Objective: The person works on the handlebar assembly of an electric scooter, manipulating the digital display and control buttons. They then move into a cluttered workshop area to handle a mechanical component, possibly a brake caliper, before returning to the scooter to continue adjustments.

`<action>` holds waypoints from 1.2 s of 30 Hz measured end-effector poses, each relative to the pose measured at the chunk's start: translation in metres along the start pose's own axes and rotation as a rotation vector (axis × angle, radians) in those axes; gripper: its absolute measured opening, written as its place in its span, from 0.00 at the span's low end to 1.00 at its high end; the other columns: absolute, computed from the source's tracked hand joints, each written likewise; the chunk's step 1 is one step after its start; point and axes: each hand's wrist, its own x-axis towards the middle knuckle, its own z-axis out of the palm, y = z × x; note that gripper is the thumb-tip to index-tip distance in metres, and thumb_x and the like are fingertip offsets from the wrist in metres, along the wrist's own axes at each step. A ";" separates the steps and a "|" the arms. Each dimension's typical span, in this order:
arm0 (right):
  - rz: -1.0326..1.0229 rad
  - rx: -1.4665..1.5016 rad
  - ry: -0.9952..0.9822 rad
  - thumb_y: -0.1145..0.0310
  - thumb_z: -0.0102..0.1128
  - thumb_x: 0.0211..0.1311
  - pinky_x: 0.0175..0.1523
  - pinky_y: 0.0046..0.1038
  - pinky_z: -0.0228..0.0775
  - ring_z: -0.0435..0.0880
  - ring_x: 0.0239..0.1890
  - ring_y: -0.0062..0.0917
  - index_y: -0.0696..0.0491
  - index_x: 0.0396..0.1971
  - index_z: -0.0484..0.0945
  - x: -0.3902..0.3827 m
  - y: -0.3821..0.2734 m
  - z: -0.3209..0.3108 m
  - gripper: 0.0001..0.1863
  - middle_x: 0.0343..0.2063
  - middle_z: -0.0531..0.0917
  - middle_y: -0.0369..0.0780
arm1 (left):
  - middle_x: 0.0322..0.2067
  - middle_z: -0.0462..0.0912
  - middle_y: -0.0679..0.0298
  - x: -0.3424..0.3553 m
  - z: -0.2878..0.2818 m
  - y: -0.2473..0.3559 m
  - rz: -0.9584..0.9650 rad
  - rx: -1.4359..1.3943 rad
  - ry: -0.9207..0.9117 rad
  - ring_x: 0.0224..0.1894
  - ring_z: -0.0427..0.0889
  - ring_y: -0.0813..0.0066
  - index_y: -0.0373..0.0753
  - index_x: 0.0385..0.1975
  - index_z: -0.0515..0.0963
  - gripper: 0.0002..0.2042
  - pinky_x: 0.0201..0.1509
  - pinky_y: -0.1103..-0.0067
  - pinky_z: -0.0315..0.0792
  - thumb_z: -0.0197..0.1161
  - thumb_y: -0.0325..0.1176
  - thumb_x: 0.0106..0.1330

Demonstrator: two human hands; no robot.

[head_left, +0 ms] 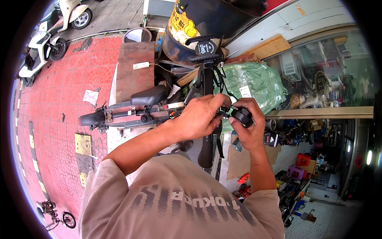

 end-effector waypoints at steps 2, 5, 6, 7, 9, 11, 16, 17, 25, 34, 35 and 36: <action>0.032 0.013 0.004 0.78 0.69 0.47 0.53 0.33 0.75 0.83 0.45 0.37 0.60 0.43 0.80 0.000 -0.001 -0.003 0.19 0.41 0.81 0.47 | 0.43 0.83 0.52 -0.002 -0.001 0.001 -0.021 -0.062 0.004 0.43 0.87 0.51 0.36 0.51 0.72 0.21 0.48 0.66 0.80 0.67 0.18 0.58; 0.090 0.043 0.001 0.77 0.69 0.48 0.54 0.32 0.74 0.82 0.45 0.35 0.60 0.43 0.80 -0.001 -0.002 -0.003 0.19 0.42 0.81 0.46 | 0.42 0.83 0.59 -0.011 -0.012 0.004 -0.154 -0.208 0.014 0.43 0.86 0.68 0.36 0.52 0.72 0.19 0.46 0.72 0.80 0.66 0.17 0.62; 0.104 0.041 0.001 0.77 0.69 0.48 0.54 0.31 0.74 0.82 0.45 0.34 0.60 0.43 0.80 -0.002 -0.001 -0.003 0.19 0.42 0.81 0.45 | 0.42 0.83 0.62 -0.017 -0.017 0.004 -0.215 -0.266 0.019 0.43 0.85 0.74 0.36 0.52 0.72 0.18 0.46 0.74 0.79 0.66 0.17 0.63; 0.119 0.048 -0.004 0.77 0.69 0.48 0.54 0.31 0.73 0.82 0.45 0.33 0.60 0.43 0.80 -0.004 0.000 0.000 0.18 0.42 0.81 0.45 | 0.43 0.82 0.67 -0.029 -0.017 -0.005 -0.304 -0.407 0.068 0.46 0.80 0.83 0.37 0.53 0.72 0.17 0.46 0.79 0.78 0.62 0.15 0.67; 0.136 0.049 0.001 0.78 0.69 0.48 0.53 0.30 0.73 0.81 0.44 0.32 0.60 0.42 0.80 -0.005 -0.001 0.001 0.18 0.41 0.80 0.44 | 0.45 0.82 0.66 -0.054 -0.022 -0.014 -0.399 -0.808 0.268 0.47 0.81 0.80 0.38 0.53 0.72 0.16 0.48 0.79 0.79 0.61 0.15 0.69; 0.122 0.008 -0.005 0.78 0.69 0.48 0.53 0.30 0.73 0.81 0.44 0.32 0.60 0.42 0.80 -0.004 -0.005 0.003 0.17 0.41 0.80 0.44 | 0.42 0.80 0.64 -0.085 -0.036 -0.034 -0.524 -0.925 0.360 0.36 0.83 0.78 0.36 0.51 0.73 0.14 0.41 0.80 0.77 0.62 0.16 0.68; 0.111 -0.037 -0.060 0.78 0.69 0.47 0.52 0.30 0.73 0.81 0.42 0.32 0.60 0.42 0.80 0.007 -0.017 0.012 0.18 0.41 0.81 0.43 | 0.39 0.84 0.62 -0.197 -0.048 -0.114 -0.983 -0.693 0.553 0.31 0.85 0.74 0.36 0.52 0.75 0.13 0.26 0.76 0.75 0.65 0.24 0.69; 0.122 -0.040 -0.066 0.78 0.69 0.47 0.52 0.30 0.73 0.81 0.43 0.31 0.60 0.42 0.80 0.009 -0.018 0.014 0.18 0.41 0.81 0.43 | 0.39 0.86 0.61 -0.221 -0.048 -0.133 -1.117 -0.630 0.581 0.29 0.86 0.74 0.36 0.53 0.76 0.14 0.24 0.75 0.74 0.65 0.26 0.69; 0.240 -0.115 -0.056 0.76 0.70 0.50 0.55 0.29 0.71 0.79 0.45 0.29 0.59 0.44 0.79 0.012 -0.025 0.021 0.19 0.44 0.80 0.42 | 0.32 0.86 0.59 -0.379 -0.015 -0.291 -1.728 -0.392 0.831 0.25 0.86 0.67 0.34 0.45 0.83 0.10 0.21 0.71 0.77 0.67 0.30 0.66; 0.412 -0.281 -0.023 0.62 0.76 0.54 0.57 0.29 0.72 0.80 0.50 0.28 0.61 0.46 0.79 -0.011 -0.025 0.018 0.24 0.49 0.78 0.44 | 0.44 0.89 0.45 -0.460 -0.023 -0.450 -1.818 0.368 0.509 0.48 0.89 0.49 0.37 0.47 0.86 0.19 0.53 0.61 0.82 0.61 0.45 0.67; 0.420 -0.284 -0.026 0.60 0.77 0.54 0.57 0.29 0.73 0.80 0.50 0.29 0.61 0.46 0.79 -0.015 -0.017 0.011 0.25 0.49 0.78 0.44 | 0.46 0.88 0.44 -0.475 -0.016 -0.473 -1.755 0.568 0.411 0.53 0.87 0.44 0.38 0.47 0.86 0.21 0.58 0.59 0.80 0.59 0.48 0.68; 0.448 -0.307 -0.017 0.58 0.78 0.54 0.57 0.30 0.73 0.80 0.50 0.29 0.61 0.47 0.79 -0.020 -0.019 0.010 0.27 0.50 0.78 0.46 | 0.48 0.88 0.45 -0.474 -0.025 -0.485 -1.695 0.626 0.411 0.52 0.86 0.42 0.39 0.45 0.86 0.21 0.56 0.57 0.80 0.57 0.49 0.69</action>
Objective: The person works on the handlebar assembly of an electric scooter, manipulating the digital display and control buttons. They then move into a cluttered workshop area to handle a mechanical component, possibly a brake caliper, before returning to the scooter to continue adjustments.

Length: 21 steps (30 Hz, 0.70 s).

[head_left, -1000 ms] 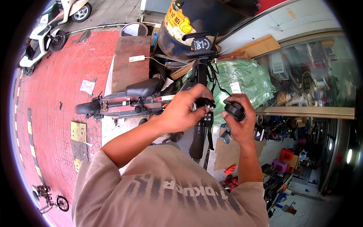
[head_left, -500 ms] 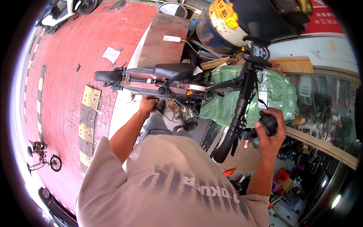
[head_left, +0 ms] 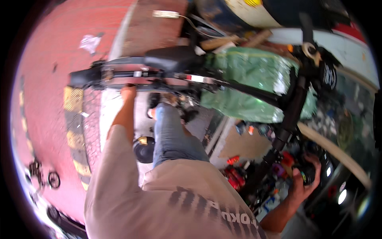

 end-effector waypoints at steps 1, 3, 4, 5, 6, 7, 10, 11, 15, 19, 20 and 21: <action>0.055 0.043 0.010 0.56 0.79 0.52 0.57 0.29 0.73 0.80 0.49 0.28 0.61 0.46 0.80 -0.002 -0.001 -0.001 0.28 0.49 0.79 0.44 | 0.47 0.88 0.47 0.012 0.001 0.011 0.035 -0.008 0.005 0.52 0.87 0.45 0.42 0.47 0.87 0.20 0.56 0.58 0.80 0.59 0.50 0.68; 0.133 0.000 0.025 0.60 0.80 0.51 0.55 0.27 0.73 0.80 0.48 0.27 0.61 0.45 0.81 -0.003 -0.012 0.004 0.27 0.46 0.81 0.43 | 0.47 0.90 0.53 0.010 -0.004 0.037 -0.016 -0.134 -0.073 0.52 0.88 0.51 0.48 0.49 0.87 0.20 0.56 0.61 0.80 0.63 0.53 0.67; 0.156 -0.048 0.017 0.62 0.80 0.51 0.54 0.26 0.73 0.81 0.47 0.25 0.61 0.45 0.81 -0.003 -0.015 0.002 0.25 0.45 0.81 0.42 | 0.47 0.91 0.56 0.008 -0.008 0.046 -0.032 -0.157 -0.090 0.51 0.89 0.54 0.51 0.51 0.88 0.20 0.56 0.63 0.81 0.65 0.54 0.66; 0.163 -0.077 0.003 0.65 0.80 0.50 0.52 0.25 0.73 0.81 0.45 0.24 0.61 0.44 0.81 0.000 -0.016 0.001 0.24 0.43 0.82 0.40 | 0.47 0.91 0.58 0.004 -0.011 0.048 -0.048 -0.163 -0.096 0.51 0.90 0.57 0.54 0.52 0.88 0.20 0.56 0.65 0.81 0.67 0.55 0.66; 0.146 -0.073 -0.023 0.68 0.79 0.50 0.50 0.24 0.74 0.81 0.43 0.22 0.61 0.44 0.81 0.007 -0.021 -0.001 0.23 0.41 0.82 0.39 | 0.48 0.91 0.58 0.016 -0.003 0.028 0.011 -0.144 -0.043 0.53 0.89 0.55 0.56 0.53 0.88 0.21 0.57 0.63 0.81 0.68 0.56 0.64; 0.130 -0.070 -0.049 0.71 0.78 0.51 0.47 0.23 0.74 0.81 0.41 0.20 0.61 0.44 0.80 0.014 -0.029 0.000 0.21 0.39 0.83 0.38 | 0.52 0.89 0.56 0.017 -0.003 0.027 -0.043 -0.096 -0.041 0.57 0.87 0.53 0.54 0.55 0.87 0.24 0.60 0.63 0.79 0.69 0.57 0.63; 0.143 -0.041 -0.044 0.76 0.76 0.52 0.42 0.21 0.75 0.81 0.35 0.18 0.60 0.44 0.80 0.022 -0.036 0.000 0.19 0.34 0.83 0.36 | 0.56 0.85 0.44 0.015 0.001 0.014 -0.098 -0.049 0.015 0.62 0.83 0.48 0.33 0.57 0.82 0.35 0.66 0.63 0.75 0.68 0.59 0.61; 0.168 -0.010 -0.037 0.76 0.75 0.52 0.42 0.22 0.75 0.81 0.35 0.17 0.60 0.44 0.80 0.021 -0.035 0.001 0.19 0.34 0.83 0.37 | 0.57 0.84 0.40 0.015 -0.006 0.017 -0.156 0.001 0.033 0.63 0.81 0.46 0.25 0.56 0.81 0.39 0.68 0.63 0.73 0.67 0.60 0.60; 0.083 -0.020 -0.022 0.80 0.73 0.50 0.40 0.27 0.76 0.83 0.34 0.27 0.58 0.42 0.80 0.017 -0.025 0.004 0.18 0.34 0.83 0.41 | 0.52 0.86 0.40 -0.010 -0.013 0.033 0.131 -0.118 0.053 0.57 0.84 0.42 0.27 0.54 0.82 0.29 0.64 0.59 0.75 0.65 0.50 0.67; -0.105 -0.238 0.031 0.79 0.73 0.44 0.41 0.37 0.78 0.83 0.37 0.44 0.54 0.40 0.80 0.020 -0.021 0.007 0.19 0.36 0.81 0.44 | 0.44 0.88 0.53 -0.159 -0.135 0.166 0.607 -0.765 -0.162 0.45 0.87 0.62 0.35 0.48 0.85 0.10 0.53 0.72 0.77 0.62 0.30 0.73; -0.135 -0.284 0.041 0.78 0.74 0.44 0.41 0.38 0.78 0.84 0.38 0.44 0.54 0.40 0.80 0.020 -0.019 0.008 0.20 0.37 0.81 0.43 | 0.40 0.86 0.57 -0.196 -0.164 0.192 0.661 -0.966 -0.322 0.43 0.84 0.70 0.33 0.45 0.84 0.07 0.52 0.77 0.76 0.62 0.27 0.73; -0.156 -0.329 0.059 0.78 0.74 0.43 0.42 0.39 0.78 0.84 0.39 0.44 0.54 0.40 0.80 0.018 -0.014 0.008 0.20 0.37 0.81 0.43 | 0.41 0.85 0.59 -0.245 -0.212 0.227 0.797 -0.988 -0.416 0.43 0.83 0.73 0.33 0.44 0.83 0.07 0.51 0.77 0.76 0.62 0.27 0.73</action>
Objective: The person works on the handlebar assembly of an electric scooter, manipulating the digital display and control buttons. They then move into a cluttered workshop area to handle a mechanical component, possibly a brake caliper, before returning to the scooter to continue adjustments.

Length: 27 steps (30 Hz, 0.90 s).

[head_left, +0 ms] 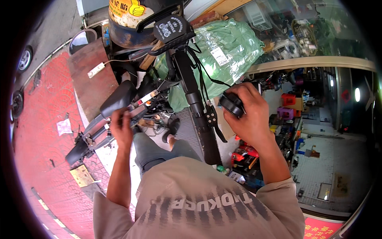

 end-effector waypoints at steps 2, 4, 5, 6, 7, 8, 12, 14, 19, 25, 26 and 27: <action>-0.011 -0.058 0.001 0.75 0.77 0.41 0.44 0.41 0.78 0.83 0.45 0.42 0.53 0.41 0.80 -0.006 0.003 -0.001 0.23 0.40 0.80 0.42 | 0.43 0.85 0.53 -0.003 0.046 0.133 0.535 0.177 -0.246 0.44 0.85 0.65 0.32 0.44 0.83 0.07 0.50 0.74 0.77 0.63 0.25 0.69; -0.062 -0.094 0.024 0.74 0.77 0.41 0.44 0.40 0.79 0.83 0.47 0.41 0.53 0.41 0.79 -0.008 0.005 -0.002 0.23 0.41 0.80 0.42 | 0.44 0.84 0.50 -0.003 0.082 0.205 0.766 0.132 -0.437 0.44 0.85 0.53 0.31 0.45 0.82 0.13 0.51 0.68 0.79 0.69 0.28 0.63; -0.089 -0.101 0.036 0.73 0.78 0.39 0.43 0.39 0.79 0.82 0.48 0.41 0.53 0.41 0.79 -0.009 0.007 -0.002 0.25 0.41 0.80 0.42 | 0.46 0.83 0.49 0.000 0.099 0.235 0.855 0.161 -0.544 0.46 0.83 0.49 0.32 0.49 0.81 0.18 0.51 0.65 0.78 0.72 0.30 0.59; -0.099 -0.102 0.053 0.72 0.79 0.39 0.43 0.39 0.79 0.82 0.47 0.41 0.54 0.41 0.79 -0.009 0.007 -0.006 0.25 0.41 0.79 0.42 | 0.49 0.82 0.49 0.002 0.116 0.252 0.907 0.221 -0.629 0.48 0.82 0.46 0.33 0.53 0.79 0.23 0.52 0.63 0.78 0.73 0.31 0.57; -0.115 -0.101 0.069 0.71 0.79 0.38 0.42 0.39 0.79 0.82 0.47 0.41 0.54 0.41 0.78 -0.009 0.007 -0.008 0.26 0.41 0.79 0.42 | 0.51 0.81 0.49 0.003 0.131 0.263 0.946 0.279 -0.668 0.49 0.82 0.46 0.34 0.55 0.78 0.25 0.52 0.63 0.78 0.73 0.32 0.57; -0.128 -0.101 0.084 0.70 0.79 0.37 0.42 0.39 0.79 0.82 0.46 0.41 0.54 0.41 0.78 -0.010 0.008 -0.009 0.26 0.41 0.79 0.42 | 0.52 0.81 0.49 0.003 0.143 0.272 0.983 0.335 -0.708 0.49 0.82 0.46 0.34 0.56 0.76 0.26 0.53 0.63 0.78 0.74 0.32 0.56; -0.167 -0.105 0.181 0.70 0.78 0.36 0.40 0.37 0.79 0.81 0.45 0.39 0.55 0.42 0.77 -0.016 0.023 -0.010 0.28 0.40 0.78 0.42 | 0.54 0.79 0.49 -0.010 0.164 0.278 0.700 0.316 -0.836 0.53 0.82 0.45 0.36 0.61 0.71 0.32 0.56 0.62 0.79 0.75 0.28 0.54; -0.183 -0.095 0.206 0.71 0.77 0.36 0.39 0.36 0.79 0.80 0.45 0.38 0.55 0.44 0.77 -0.021 0.034 -0.005 0.29 0.40 0.77 0.42 | 0.56 0.78 0.50 -0.019 0.172 0.271 0.655 0.286 -0.804 0.53 0.83 0.50 0.35 0.57 0.70 0.30 0.56 0.66 0.80 0.74 0.21 0.53; -0.197 -0.028 0.242 0.72 0.75 0.39 0.41 0.37 0.79 0.81 0.44 0.38 0.54 0.48 0.76 -0.026 0.041 -0.005 0.30 0.42 0.80 0.42 | 0.58 0.79 0.52 -0.027 0.183 0.244 0.580 0.145 -0.729 0.52 0.85 0.59 0.35 0.51 0.69 0.26 0.54 0.69 0.81 0.70 0.14 0.53; -0.150 -0.030 0.266 0.73 0.74 0.40 0.40 0.36 0.80 0.82 0.44 0.37 0.55 0.49 0.76 -0.037 0.040 -0.005 0.30 0.42 0.81 0.41 | 0.56 0.79 0.53 -0.029 0.188 0.230 0.526 0.009 -0.794 0.54 0.84 0.61 0.35 0.56 0.72 0.29 0.57 0.72 0.81 0.67 0.12 0.52; -0.123 -0.020 0.255 0.74 0.73 0.41 0.41 0.37 0.79 0.82 0.44 0.38 0.55 0.50 0.75 -0.038 0.039 -0.007 0.30 0.43 0.82 0.42 | 0.55 0.79 0.53 -0.026 0.189 0.232 0.553 0.008 -0.821 0.55 0.84 0.60 0.35 0.56 0.72 0.29 0.57 0.72 0.80 0.67 0.11 0.51; -0.118 -0.041 0.260 0.73 0.73 0.41 0.41 0.37 0.79 0.82 0.44 0.37 0.55 0.50 0.76 -0.039 0.040 -0.005 0.30 0.43 0.82 0.41 | 0.55 0.78 0.54 -0.021 0.191 0.233 0.580 0.006 -0.850 0.55 0.84 0.60 0.35 0.55 0.73 0.29 0.58 0.72 0.80 0.66 0.11 0.51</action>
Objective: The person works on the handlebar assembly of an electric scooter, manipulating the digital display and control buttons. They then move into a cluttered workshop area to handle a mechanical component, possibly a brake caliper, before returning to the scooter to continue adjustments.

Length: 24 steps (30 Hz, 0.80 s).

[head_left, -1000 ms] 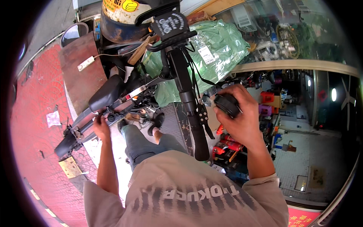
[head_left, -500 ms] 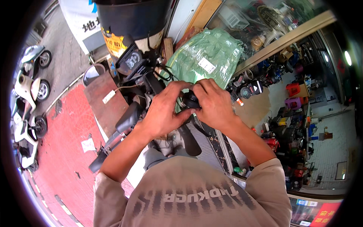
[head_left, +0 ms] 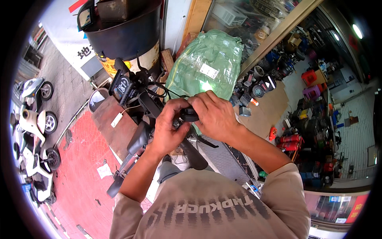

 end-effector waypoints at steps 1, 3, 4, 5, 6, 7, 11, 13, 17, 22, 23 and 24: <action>0.004 -0.012 -0.006 0.73 0.73 0.41 0.40 0.36 0.79 0.82 0.44 0.37 0.55 0.50 0.76 0.001 -0.002 -0.001 0.30 0.43 0.82 0.41 | 0.55 0.78 0.54 0.002 -0.003 0.000 0.023 0.004 -0.024 0.56 0.84 0.59 0.35 0.55 0.74 0.28 0.58 0.71 0.80 0.66 0.10 0.50; 0.014 -0.036 -0.017 0.73 0.73 0.41 0.40 0.36 0.79 0.82 0.44 0.36 0.55 0.50 0.76 0.003 -0.006 -0.004 0.30 0.43 0.82 0.40 | 0.54 0.78 0.54 0.004 -0.007 0.001 0.003 -0.005 -0.038 0.54 0.84 0.59 0.36 0.53 0.75 0.28 0.57 0.72 0.80 0.66 0.11 0.50; 0.032 -0.052 -0.030 0.74 0.73 0.41 0.40 0.35 0.79 0.82 0.44 0.36 0.55 0.51 0.77 0.004 -0.008 -0.008 0.30 0.43 0.82 0.40 | 0.54 0.79 0.54 0.004 -0.008 0.001 -0.005 -0.011 -0.046 0.53 0.84 0.59 0.36 0.53 0.75 0.27 0.56 0.72 0.80 0.66 0.11 0.49; 0.050 -0.067 -0.043 0.74 0.73 0.41 0.40 0.35 0.79 0.82 0.44 0.35 0.55 0.51 0.77 0.004 -0.011 -0.013 0.31 0.43 0.82 0.39 | 0.54 0.79 0.55 0.005 -0.009 0.001 -0.013 -0.017 -0.052 0.53 0.84 0.59 0.36 0.52 0.76 0.27 0.55 0.72 0.80 0.66 0.11 0.49; 0.068 -0.082 -0.057 0.74 0.73 0.40 0.40 0.35 0.79 0.82 0.45 0.35 0.55 0.52 0.77 0.004 -0.014 -0.017 0.31 0.44 0.82 0.39 | 0.54 0.79 0.55 0.005 -0.011 0.001 -0.008 -0.011 -0.078 0.52 0.84 0.59 0.36 0.52 0.76 0.27 0.55 0.72 0.80 0.66 0.11 0.49; 0.079 -0.090 -0.072 0.74 0.71 0.42 0.39 0.34 0.80 0.81 0.45 0.35 0.56 0.51 0.77 0.001 -0.016 -0.022 0.30 0.43 0.81 0.40 | 0.54 0.79 0.55 0.005 -0.012 0.001 -0.001 -0.009 -0.106 0.52 0.84 0.59 0.37 0.52 0.76 0.27 0.55 0.72 0.80 0.66 0.11 0.49; 0.136 -0.092 -0.090 0.73 0.69 0.46 0.39 0.32 0.81 0.80 0.46 0.34 0.58 0.51 0.78 -0.008 -0.029 -0.032 0.26 0.43 0.79 0.41 | 0.53 0.79 0.54 0.007 -0.014 0.000 0.004 -0.015 -0.188 0.52 0.84 0.59 0.37 0.51 0.76 0.26 0.53 0.72 0.80 0.66 0.12 0.49; 0.165 -0.082 -0.070 0.72 0.70 0.46 0.40 0.32 0.81 0.80 0.47 0.34 0.57 0.51 0.79 -0.010 -0.033 -0.034 0.27 0.44 0.79 0.41 | 0.53 0.79 0.54 0.008 -0.015 0.000 0.004 -0.019 -0.202 0.52 0.84 0.58 0.37 0.51 0.75 0.27 0.52 0.72 0.80 0.65 0.11 0.48; 0.192 -0.086 -0.040 0.69 0.74 0.45 0.42 0.33 0.82 0.80 0.49 0.34 0.55 0.53 0.79 -0.013 -0.039 -0.046 0.30 0.46 0.79 0.40 | 0.57 0.76 0.54 0.008 -0.023 -0.003 -0.012 0.009 -0.290 0.56 0.82 0.63 0.36 0.52 0.73 0.29 0.56 0.73 0.81 0.63 0.06 0.49; 0.272 -0.096 -0.097 0.64 0.79 0.46 0.43 0.34 0.80 0.82 0.46 0.33 0.52 0.54 0.81 -0.039 -0.028 -0.046 0.31 0.44 0.82 0.37 | 0.60 0.74 0.54 0.007 -0.024 -0.008 -0.040 -0.086 -0.309 0.59 0.81 0.67 0.35 0.53 0.71 0.29 0.58 0.74 0.81 0.61 0.04 0.51; 0.256 -0.096 -0.078 0.64 0.79 0.46 0.42 0.34 0.79 0.82 0.45 0.33 0.52 0.53 0.81 -0.044 -0.025 -0.041 0.30 0.43 0.82 0.37 | 0.60 0.74 0.54 0.007 -0.023 -0.009 -0.039 -0.080 -0.318 0.59 0.81 0.67 0.35 0.53 0.70 0.29 0.59 0.74 0.80 0.61 0.04 0.52; 0.238 -0.096 -0.058 0.64 0.79 0.47 0.42 0.34 0.79 0.82 0.44 0.33 0.52 0.52 0.82 -0.048 -0.021 -0.034 0.29 0.41 0.82 0.36 | 0.60 0.74 0.54 0.008 -0.023 -0.009 -0.037 -0.074 -0.327 0.59 0.81 0.67 0.35 0.53 0.70 0.28 0.59 0.74 0.80 0.60 0.04 0.52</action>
